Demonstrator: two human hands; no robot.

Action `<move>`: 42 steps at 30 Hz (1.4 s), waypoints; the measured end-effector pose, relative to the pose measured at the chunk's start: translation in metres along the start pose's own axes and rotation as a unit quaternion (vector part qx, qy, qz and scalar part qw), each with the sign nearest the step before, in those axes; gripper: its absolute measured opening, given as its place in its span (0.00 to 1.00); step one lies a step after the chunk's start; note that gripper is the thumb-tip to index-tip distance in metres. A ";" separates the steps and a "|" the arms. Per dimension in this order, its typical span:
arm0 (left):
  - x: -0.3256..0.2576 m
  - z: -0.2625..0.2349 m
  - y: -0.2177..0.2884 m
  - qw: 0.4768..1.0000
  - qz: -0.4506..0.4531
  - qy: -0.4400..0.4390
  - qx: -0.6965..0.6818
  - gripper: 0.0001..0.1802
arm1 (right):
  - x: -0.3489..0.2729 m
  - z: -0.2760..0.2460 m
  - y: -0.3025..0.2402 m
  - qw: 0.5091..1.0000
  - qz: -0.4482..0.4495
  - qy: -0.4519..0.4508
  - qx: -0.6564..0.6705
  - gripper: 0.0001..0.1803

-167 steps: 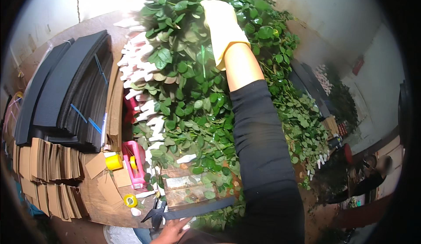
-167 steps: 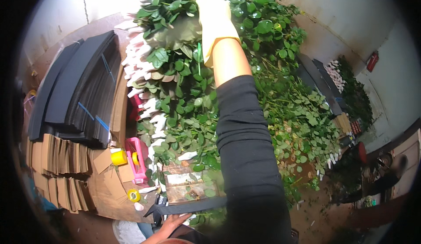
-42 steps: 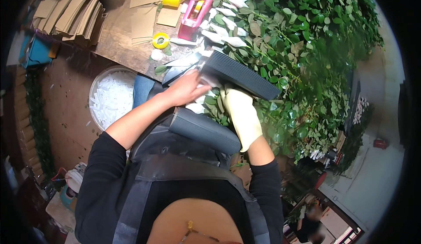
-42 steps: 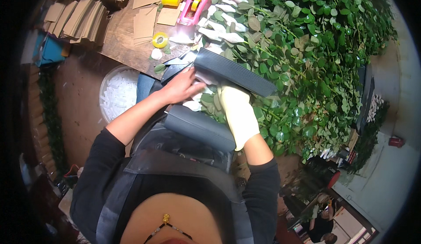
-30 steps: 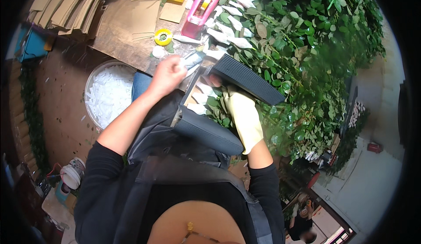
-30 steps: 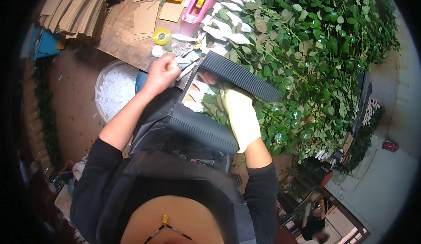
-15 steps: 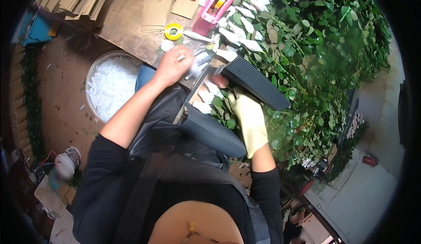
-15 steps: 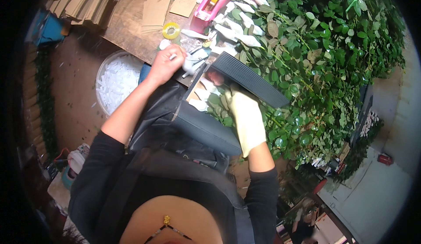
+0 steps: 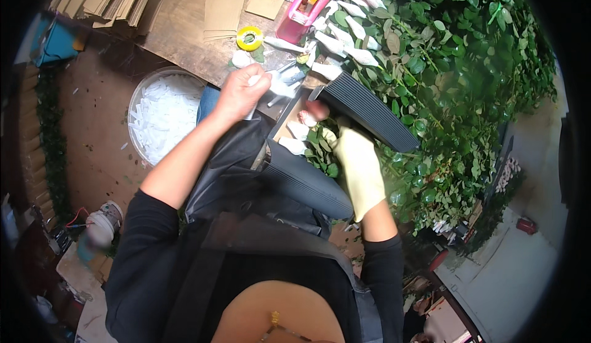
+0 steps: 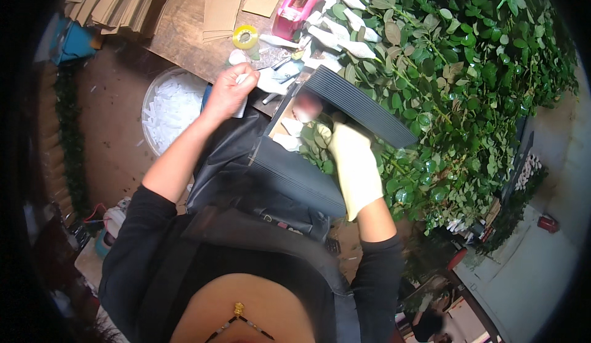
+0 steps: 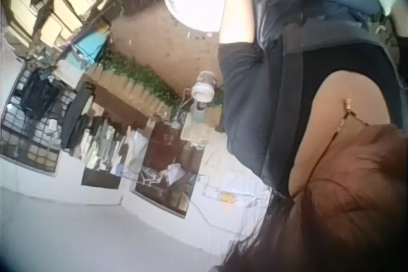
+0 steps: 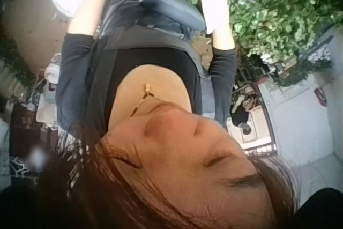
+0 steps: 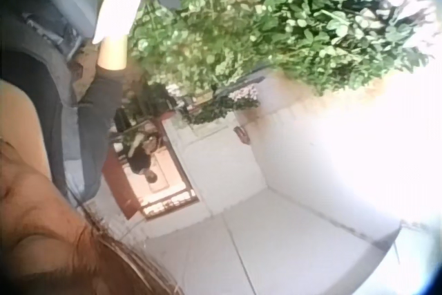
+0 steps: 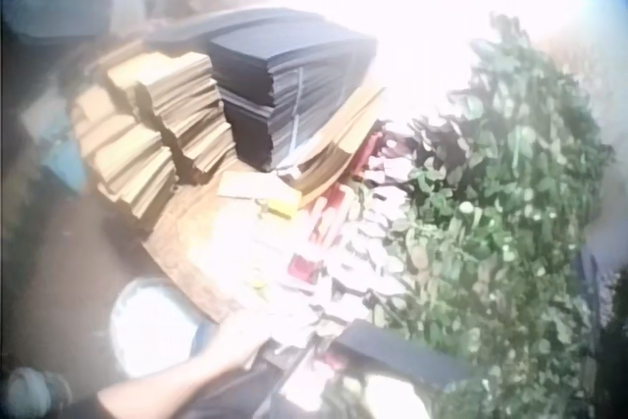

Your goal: The person places green leafy stems into a black plastic tray, then inserts pink roses among the leaves. They adjust the arrangement, add more leaves, and close the tray with a lid. The process repeats with additional trays.

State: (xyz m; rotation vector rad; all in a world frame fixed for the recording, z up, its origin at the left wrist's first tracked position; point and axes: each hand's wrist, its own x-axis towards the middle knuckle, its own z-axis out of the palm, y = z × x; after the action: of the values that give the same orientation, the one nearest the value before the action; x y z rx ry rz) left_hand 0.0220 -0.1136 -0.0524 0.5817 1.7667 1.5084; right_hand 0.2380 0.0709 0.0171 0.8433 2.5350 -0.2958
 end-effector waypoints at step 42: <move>-0.009 -0.018 0.019 0.995 0.040 0.087 -0.008 0.11 | -0.017 0.026 0.002 0.999 -0.020 0.038 -0.015 0.30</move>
State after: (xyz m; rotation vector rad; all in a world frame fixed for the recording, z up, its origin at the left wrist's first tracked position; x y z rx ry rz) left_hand 0.0119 -0.1276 -0.0314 0.5330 1.8803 1.6696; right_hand 0.2600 0.0548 0.0028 0.8076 2.6218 -0.2408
